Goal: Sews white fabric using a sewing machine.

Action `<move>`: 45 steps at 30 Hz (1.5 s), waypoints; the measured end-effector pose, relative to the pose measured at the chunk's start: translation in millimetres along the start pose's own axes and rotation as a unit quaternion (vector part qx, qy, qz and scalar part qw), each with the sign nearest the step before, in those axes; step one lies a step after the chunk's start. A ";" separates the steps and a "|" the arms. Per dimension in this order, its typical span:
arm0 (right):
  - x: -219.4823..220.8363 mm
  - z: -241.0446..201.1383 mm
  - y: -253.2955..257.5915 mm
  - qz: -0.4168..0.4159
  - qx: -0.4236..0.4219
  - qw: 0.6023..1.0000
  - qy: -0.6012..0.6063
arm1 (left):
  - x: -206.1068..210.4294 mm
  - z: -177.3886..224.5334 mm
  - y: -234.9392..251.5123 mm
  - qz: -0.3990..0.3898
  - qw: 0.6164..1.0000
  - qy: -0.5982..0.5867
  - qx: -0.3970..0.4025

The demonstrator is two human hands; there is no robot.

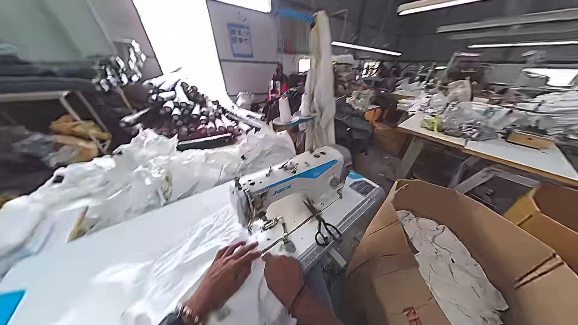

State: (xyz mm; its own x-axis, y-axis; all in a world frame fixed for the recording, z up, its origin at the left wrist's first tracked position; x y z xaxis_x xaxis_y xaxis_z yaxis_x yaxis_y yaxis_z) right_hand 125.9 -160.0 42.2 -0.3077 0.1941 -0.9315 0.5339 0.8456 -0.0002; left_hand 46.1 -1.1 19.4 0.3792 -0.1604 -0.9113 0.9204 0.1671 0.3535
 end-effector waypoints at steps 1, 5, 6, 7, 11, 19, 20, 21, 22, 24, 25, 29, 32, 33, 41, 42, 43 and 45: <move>-3.6 1.6 -4.7 0.007 -0.005 1.000 -0.023 | -1.3 0.4 -0.4 -0.002 1.000 -0.005 -0.005; 13.8 1.1 -5.9 0.129 -0.079 0.986 -0.076 | -5.2 -2.7 -9.1 -0.031 0.999 -0.032 -0.016; 14.7 3.5 -4.9 0.154 -0.097 0.980 -0.079 | -6.1 -2.0 -6.6 -0.027 0.999 -0.033 -0.015; 12.7 5.1 0.6 0.170 -0.109 0.976 -0.076 | -9.5 -3.8 0.5 -0.020 0.999 -0.029 -0.012; 15.3 5.6 -5.0 0.166 -0.129 0.975 -0.078 | -9.1 0.1 -3.5 -0.019 0.999 -0.031 -0.022; 10.9 -2.1 -4.3 0.120 -0.158 0.970 -0.137 | -7.8 -1.2 -2.4 -0.031 0.999 -0.045 0.003; 9.9 -3.0 -4.0 0.115 -0.160 0.971 -0.137 | -7.6 -1.7 -2.1 -0.032 0.999 -0.043 0.001; 9.1 -2.8 -3.9 0.112 -0.158 0.972 -0.133 | -7.2 -2.0 -2.0 -0.033 0.999 -0.041 0.000; 8.8 -2.2 -4.1 0.108 -0.157 0.973 -0.132 | -7.1 -2.2 -2.0 -0.030 0.999 -0.044 -0.002; 8.9 -2.2 -4.5 0.099 -0.157 0.973 -0.139 | -7.5 -3.0 -2.2 -0.026 0.998 -0.050 -0.010; 8.6 -2.1 -4.4 0.095 -0.157 0.973 -0.139 | -7.8 -3.2 -1.7 -0.027 0.998 -0.050 -0.012; 6.7 -0.6 -3.5 0.083 -0.156 0.975 -0.137 | -8.3 -3.5 -0.2 -0.038 0.998 -0.047 -0.019; 4.6 0.4 4.2 0.081 -0.154 0.976 -0.134 | -6.8 -8.3 4.7 -0.041 0.998 -0.043 -0.025; 3.9 0.9 8.6 0.083 -0.149 0.976 -0.133 | -6.1 -10.5 7.2 -0.040 0.998 -0.042 -0.027; 5.8 -4.6 50.8 0.102 -0.128 0.976 -0.146 | -12.8 -46.8 31.3 -0.022 1.000 -0.013 0.010; 6.7 -5.2 55.9 0.103 -0.125 0.976 -0.147 | -13.2 -53.4 34.7 -0.027 0.999 -0.011 0.022; 7.5 -5.7 60.8 0.106 -0.124 0.976 -0.148 | -13.1 -59.9 38.5 -0.029 0.999 -0.010 0.032; 9.3 -7.0 67.2 0.116 -0.117 0.974 -0.153 | -13.7 -71.0 43.4 -0.026 0.998 -0.016 0.052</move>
Point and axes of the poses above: each hand's wrist, its own y-axis towards the middle knuckle, its own x-axis out of the palm, z = x × y, the point moved 5 cm from there along y, towards the middle knuckle, and after that the axes turned 11 degrees about -x, right-handed, at the moved point
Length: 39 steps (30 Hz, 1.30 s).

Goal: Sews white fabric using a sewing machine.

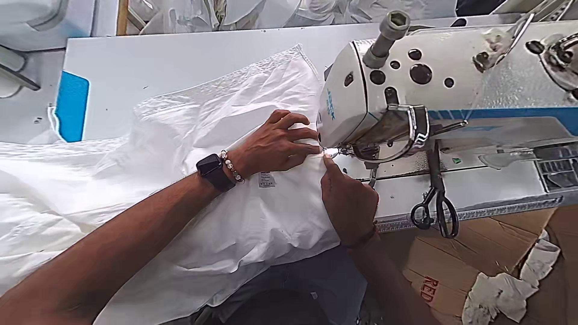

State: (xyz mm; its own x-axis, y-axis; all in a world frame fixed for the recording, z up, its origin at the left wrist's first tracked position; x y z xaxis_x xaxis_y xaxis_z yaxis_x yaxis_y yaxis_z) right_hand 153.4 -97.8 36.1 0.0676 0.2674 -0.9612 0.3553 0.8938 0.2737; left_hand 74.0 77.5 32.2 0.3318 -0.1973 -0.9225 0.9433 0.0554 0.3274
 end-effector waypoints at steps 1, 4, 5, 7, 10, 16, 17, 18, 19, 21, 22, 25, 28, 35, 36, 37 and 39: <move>0.9 -0.3 4.2 0.003 0.004 1.000 -0.005 | -2.0 -5.5 3.3 0.006 1.000 0.003 0.010; 4.1 -2.1 11.6 -0.016 0.018 1.000 -0.012 | -6.9 -9.1 10.7 0.009 0.999 0.048 0.014; 4.7 -2.0 11.7 -0.018 0.023 1.000 -0.011 | -7.9 -2.4 10.9 0.004 0.998 0.068 -0.005; 6.2 -2.3 9.2 0.010 0.044 0.999 0.008 | -12.7 25.1 7.3 -0.001 0.992 0.093 -0.085; 4.1 2.4 -0.3 0.059 0.081 0.992 0.075 | -8.3 63.5 -9.7 0.016 0.971 -0.066 -0.231; 1.6 23.3 -0.6 -0.007 0.139 0.969 0.204 | 8.8 46.7 -29.2 -0.005 0.985 -0.065 -0.157; 1.1 23.4 0.0 -0.011 0.129 0.970 0.206 | 7.2 42.5 -27.7 -0.008 0.988 -0.060 -0.143; 0.4 22.7 0.9 -0.013 0.117 0.972 0.205 | 5.3 38.6 -25.8 -0.012 0.990 -0.056 -0.131; -0.2 20.7 0.4 -0.010 0.104 0.975 0.196 | 4.0 36.0 -24.4 -0.016 0.991 -0.054 -0.122; -1.0 11.3 -4.6 0.016 0.073 0.986 0.147 | 4.3 34.0 -24.8 -0.019 0.993 -0.044 -0.112; -1.1 5.6 -7.5 0.034 0.058 0.991 0.114 | 4.8 33.7 -25.2 -0.017 0.993 -0.040 -0.110; 0.7 -2.5 -8.1 0.031 0.049 0.996 0.064 | 6.3 28.9 -23.7 -0.018 0.993 -0.030 -0.109; 2.6 -6.5 0.6 0.015 0.055 0.998 0.011 | 4.8 20.5 -18.7 -0.016 0.995 -0.001 -0.097; -0.5 -14.7 -28.3 0.034 0.017 0.999 0.018 | -9.7 85.5 -85.1 -0.079 0.928 0.082 -0.355; -0.2 -12.9 -37.0 0.035 0.009 0.999 0.038 | -9.1 81.3 -105.6 -0.091 0.919 0.059 -0.379; 0.5 -10.4 -43.3 0.036 0.003 0.998 0.048 | -10.6 68.6 -121.5 -0.084 0.922 0.044 -0.375; 2.1 -10.2 -51.5 0.024 -0.008 0.999 0.048 | -21.7 27.2 -134.7 -0.094 0.955 0.036 -0.279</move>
Point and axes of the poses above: each hand's wrist, its own y-axis towards the middle knuckle, its own x-axis out of the palm, z = x × y, the point moved 5 cm from there along y, towards the middle knuckle, and after that the axes turned 11 degrees about -x, right-handed, at the moved point
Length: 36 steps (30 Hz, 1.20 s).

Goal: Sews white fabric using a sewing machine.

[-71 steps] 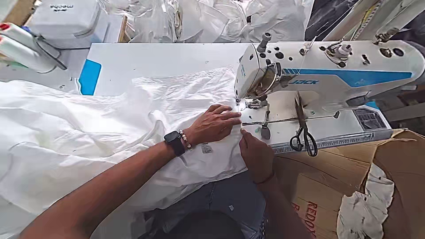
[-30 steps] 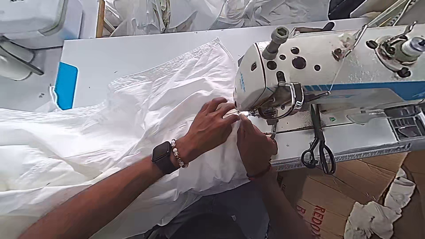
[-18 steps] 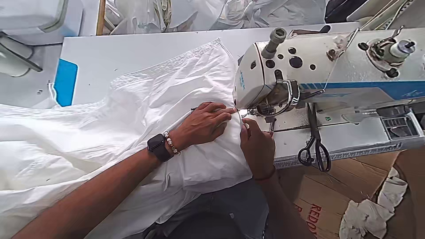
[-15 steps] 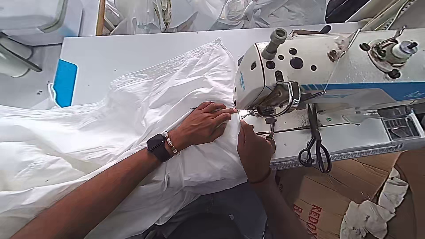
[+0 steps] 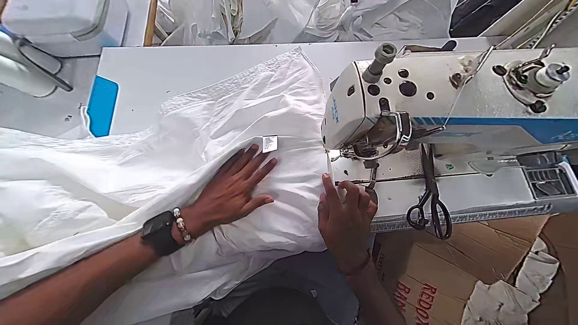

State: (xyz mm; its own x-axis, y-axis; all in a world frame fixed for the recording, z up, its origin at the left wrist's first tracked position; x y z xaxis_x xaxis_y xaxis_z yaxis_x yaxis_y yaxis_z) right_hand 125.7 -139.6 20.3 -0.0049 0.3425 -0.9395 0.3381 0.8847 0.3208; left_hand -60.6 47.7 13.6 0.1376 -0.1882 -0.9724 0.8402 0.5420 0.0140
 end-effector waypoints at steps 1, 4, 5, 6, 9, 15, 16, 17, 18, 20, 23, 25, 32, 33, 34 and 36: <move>1.6 -0.6 -0.5 -0.003 -0.005 1.000 -0.003 | -7.1 -20.0 13.8 -0.015 0.998 0.005 0.058; -0.8 2.6 -2.5 -0.008 -0.020 1.000 0.019 | -22.4 -43.3 49.8 -0.089 0.990 0.041 0.101; -4.1 5.5 -2.0 -0.005 -0.031 0.999 0.043 | -30.3 -35.5 58.3 -0.114 0.988 0.077 0.077; -8.2 8.1 -3.8 0.006 -0.043 0.996 0.079 | -39.4 -20.9 63.7 -0.126 0.985 0.102 0.061; -16.9 10.9 -21.6 0.038 -0.101 0.978 0.177 | -64.1 43.0 79.0 -0.038 0.998 -0.037 0.015; -3.4 -22.7 -125.8 0.062 -0.004 0.960 0.274 | 6.3 96.2 88.7 0.107 0.978 -0.161 0.081; 5.1 -23.2 -140.3 0.011 0.072 0.953 0.293 | 11.9 98.4 83.7 0.119 0.981 -0.109 0.104; 15.0 -23.9 -147.7 -0.055 0.132 0.933 0.331 | 13.9 97.9 79.8 0.122 0.983 -0.086 0.108; 23.0 -27.3 -150.6 -0.107 0.166 0.898 0.393 | 14.7 95.7 75.5 0.111 0.985 -0.089 0.101; 20.6 -40.7 -136.7 -0.093 0.147 0.797 0.579 | 11.0 90.2 74.1 0.113 0.981 -0.134 0.085; 4.5 -63.5 -121.9 -0.046 0.170 0.442 0.879 | 9.3 79.9 76.0 0.101 0.980 -0.151 0.079; 4.0 -46.2 -128.2 0.007 0.274 0.491 0.827 | 11.5 78.9 76.9 0.077 0.987 -0.106 0.091; -56.7 69.7 -33.8 0.074 0.083 0.979 0.174 | 11.0 82.1 75.8 0.098 0.984 -0.099 0.107; -50.5 83.4 -15.6 0.042 0.072 0.985 0.150 | 10.5 82.1 76.4 0.097 0.985 -0.096 0.108; -40.7 92.3 -0.1 0.013 0.060 0.987 0.147 | 10.6 82.0 77.3 0.096 0.985 -0.091 0.109; -21.2 89.5 22.2 -0.006 0.029 0.984 0.174 | 11.7 80.6 77.7 0.096 0.985 -0.090 0.110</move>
Point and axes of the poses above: each hand's wrist, its own y-axis towards the middle knuckle, its own x-axis out of the palm, z = x × y, the point moved 5 cm from there along y, towards the middle knuckle, and after that the axes turned 11 degrees about -x, right-handed, at the moved point
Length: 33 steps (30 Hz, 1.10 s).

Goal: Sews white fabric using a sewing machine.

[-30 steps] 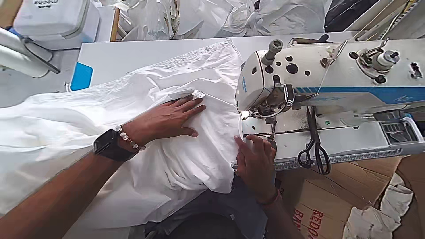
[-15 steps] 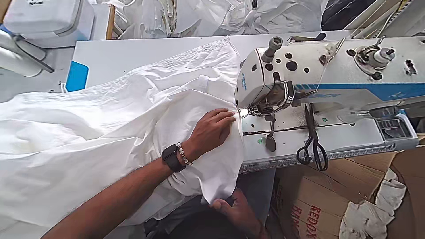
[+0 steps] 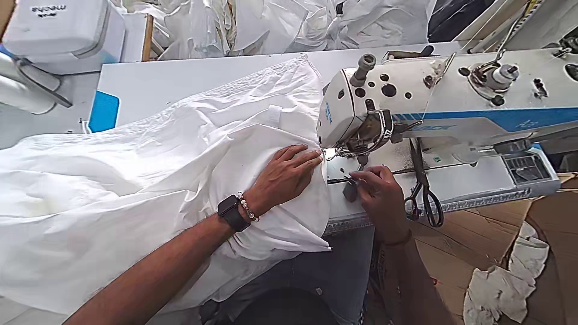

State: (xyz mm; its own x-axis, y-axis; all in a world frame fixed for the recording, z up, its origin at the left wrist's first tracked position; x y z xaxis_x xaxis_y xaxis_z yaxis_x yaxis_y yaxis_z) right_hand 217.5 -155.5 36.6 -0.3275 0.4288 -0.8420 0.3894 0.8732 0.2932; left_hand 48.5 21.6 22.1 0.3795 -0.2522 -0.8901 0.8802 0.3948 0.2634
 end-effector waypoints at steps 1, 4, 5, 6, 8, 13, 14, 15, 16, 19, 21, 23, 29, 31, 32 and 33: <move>9.7 -5.7 7.5 -0.002 -0.012 1.000 0.005 | 0.3 -0.7 0.1 -0.001 1.000 -0.001 0.001; 29.6 -27.3 19.2 0.027 -0.023 0.999 -0.032 | 1.1 -0.7 -0.1 -0.003 1.000 0.004 0.001; 33.3 -33.4 19.8 0.048 -0.025 0.997 -0.048 | 0.8 -0.7 0.1 -0.003 1.000 0.004 0.002; 35.7 -38.8 19.5 0.071 -0.035 0.995 -0.056 | 0.2 -1.7 1.5 -0.002 1.000 0.005 0.004; 37.7 -51.5 12.0 0.099 -0.082 0.990 -0.051 | -0.6 -3.9 1.9 -0.008 1.000 0.001 0.008; 49.4 -68.0 -7.6 0.036 -0.168 0.982 -0.080 | -4.9 -13.8 9.8 -0.028 0.998 -0.003 0.059; 50.6 -67.0 -9.5 0.031 -0.163 0.982 -0.091 | -6.1 -16.8 12.3 -0.036 0.997 0.001 0.074; 50.9 -66.1 -11.0 0.031 -0.153 0.983 -0.101 | -7.2 -19.5 14.7 -0.046 0.995 0.006 0.088; 50.7 -65.6 -11.6 0.036 -0.141 0.983 -0.113 | -8.7 -21.2 17.2 -0.050 0.994 0.008 0.100; 49.5 -67.4 -12.7 0.075 -0.110 0.978 -0.159 | -10.2 -20.0 19.7 -0.049 0.992 0.013 0.116; 45.4 -66.5 -13.3 0.102 -0.084 0.980 -0.147 | -6.3 -12.6 16.5 -0.030 0.995 0.009 0.095; 40.0 -59.7 -11.4 0.137 -0.033 0.985 -0.097 | 1.3 -0.2 9.3 -0.015 0.999 0.013 0.050; 34.1 -56.8 31.0 0.004 0.093 0.995 -0.033 | 7.9 14.7 -4.8 0.009 0.999 0.027 -0.019; 30.6 -66.4 37.6 -0.010 0.103 0.995 -0.003 | 5.9 14.3 -6.0 0.010 1.000 0.011 -0.014; 30.3 -70.0 30.3 0.006 0.110 0.993 0.040 | 4.8 14.0 -7.5 -0.001 1.000 0.011 -0.012; 32.5 -75.5 14.4 0.011 0.122 0.988 0.090 | 4.2 13.6 -9.7 -0.019 1.000 0.019 -0.012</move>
State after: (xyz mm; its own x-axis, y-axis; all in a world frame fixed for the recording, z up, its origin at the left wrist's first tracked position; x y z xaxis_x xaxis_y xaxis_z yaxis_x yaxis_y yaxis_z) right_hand 147.5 -111.5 47.6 -0.4553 0.5007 -0.7363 0.5878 0.7901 0.1739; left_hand 45.5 4.8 20.8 0.3355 -0.2341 -0.9125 0.8862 0.4070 0.2214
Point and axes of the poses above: each hand's wrist, its own y-axis towards the middle knuckle, its own x-axis out of the palm, z = x × y, the point moved 5 cm from there along y, towards the middle knuckle, and after that the axes turned 11 degrees about -x, right-handed, at the moved point
